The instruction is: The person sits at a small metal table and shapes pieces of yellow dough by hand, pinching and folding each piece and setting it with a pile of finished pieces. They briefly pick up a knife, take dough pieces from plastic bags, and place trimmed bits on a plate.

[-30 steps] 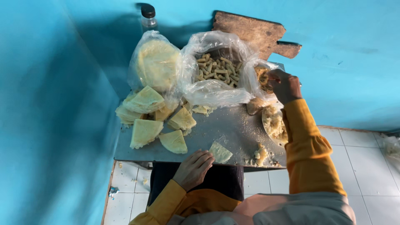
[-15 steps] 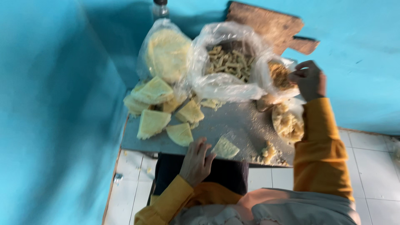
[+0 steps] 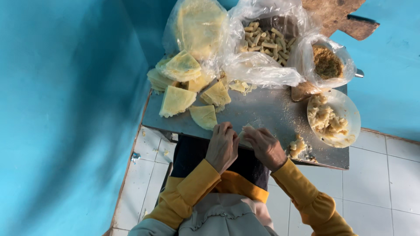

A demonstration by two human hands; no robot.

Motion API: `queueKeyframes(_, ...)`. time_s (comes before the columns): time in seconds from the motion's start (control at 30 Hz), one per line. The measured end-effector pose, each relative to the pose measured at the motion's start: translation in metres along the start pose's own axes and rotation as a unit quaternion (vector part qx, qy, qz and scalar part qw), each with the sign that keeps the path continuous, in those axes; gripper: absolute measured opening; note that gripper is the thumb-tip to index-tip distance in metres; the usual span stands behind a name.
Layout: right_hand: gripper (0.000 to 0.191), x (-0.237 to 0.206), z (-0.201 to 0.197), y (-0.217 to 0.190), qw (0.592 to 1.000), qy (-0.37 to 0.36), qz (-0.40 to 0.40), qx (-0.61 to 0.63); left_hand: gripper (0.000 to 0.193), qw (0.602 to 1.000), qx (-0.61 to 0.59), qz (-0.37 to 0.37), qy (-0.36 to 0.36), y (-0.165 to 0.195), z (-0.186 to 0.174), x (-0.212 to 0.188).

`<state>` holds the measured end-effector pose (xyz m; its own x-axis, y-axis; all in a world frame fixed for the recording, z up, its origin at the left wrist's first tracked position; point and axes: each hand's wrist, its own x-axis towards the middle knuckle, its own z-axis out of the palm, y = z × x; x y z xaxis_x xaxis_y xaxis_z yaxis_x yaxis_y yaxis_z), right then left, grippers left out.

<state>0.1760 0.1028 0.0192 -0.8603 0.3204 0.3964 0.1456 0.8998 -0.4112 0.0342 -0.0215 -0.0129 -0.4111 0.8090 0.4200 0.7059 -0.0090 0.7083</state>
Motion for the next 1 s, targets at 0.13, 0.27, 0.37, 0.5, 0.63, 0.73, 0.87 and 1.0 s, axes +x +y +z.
queueKeyframes(0.13, 0.051, -0.009, -0.002, -0.001, 0.993, 0.025, -0.054, -0.100, 0.013, 1.000, 0.006, 0.004, 0.003, -0.002, 0.005, 0.004)
queueKeyframes(0.27, 0.051, -0.017, -0.005, 0.001, 0.996, 0.040, 0.084, -0.012, 0.013, 1.000, 0.005, 0.002, -0.003, -0.003, 0.006, 0.004)
queueKeyframes(0.37, 0.056, -0.019, -0.008, 0.005, 0.990, 0.043, 0.134, -0.016, 0.012, 1.000, -0.003, 0.004, -0.003, 0.000, 0.005, 0.006)
queueKeyframes(0.5, 0.051, -0.017, -0.006, 0.009, 0.989, 0.019, 0.144, -0.032, 0.009, 0.999, -0.043, -0.021, -0.014, 0.008, 0.005, 0.006)
queueKeyframes(0.63, 0.058, -0.014, -0.010, 0.007, 0.993, 0.006, 0.112, -0.036, 0.004, 0.994, -0.087, -0.060, -0.035, 0.013, 0.003, 0.001)
queueKeyframes(0.73, 0.059, -0.011, -0.019, 0.004, 0.989, -0.007, 0.143, 0.028, 0.020, 0.997, -0.080, -0.017, -0.018, 0.012, 0.002, -0.003)
queueKeyframes(0.87, 0.059, -0.005, -0.027, -0.001, 0.986, -0.011, 0.143, 0.087, 0.024, 0.997, -0.072, 0.031, -0.005, 0.008, 0.005, -0.005)
queueKeyframes(1.0, 0.057, -0.002, -0.024, -0.005, 0.981, -0.027, 0.148, 0.121, 0.028, 0.996, -0.060, 0.044, -0.041, 0.003, 0.009, -0.007)
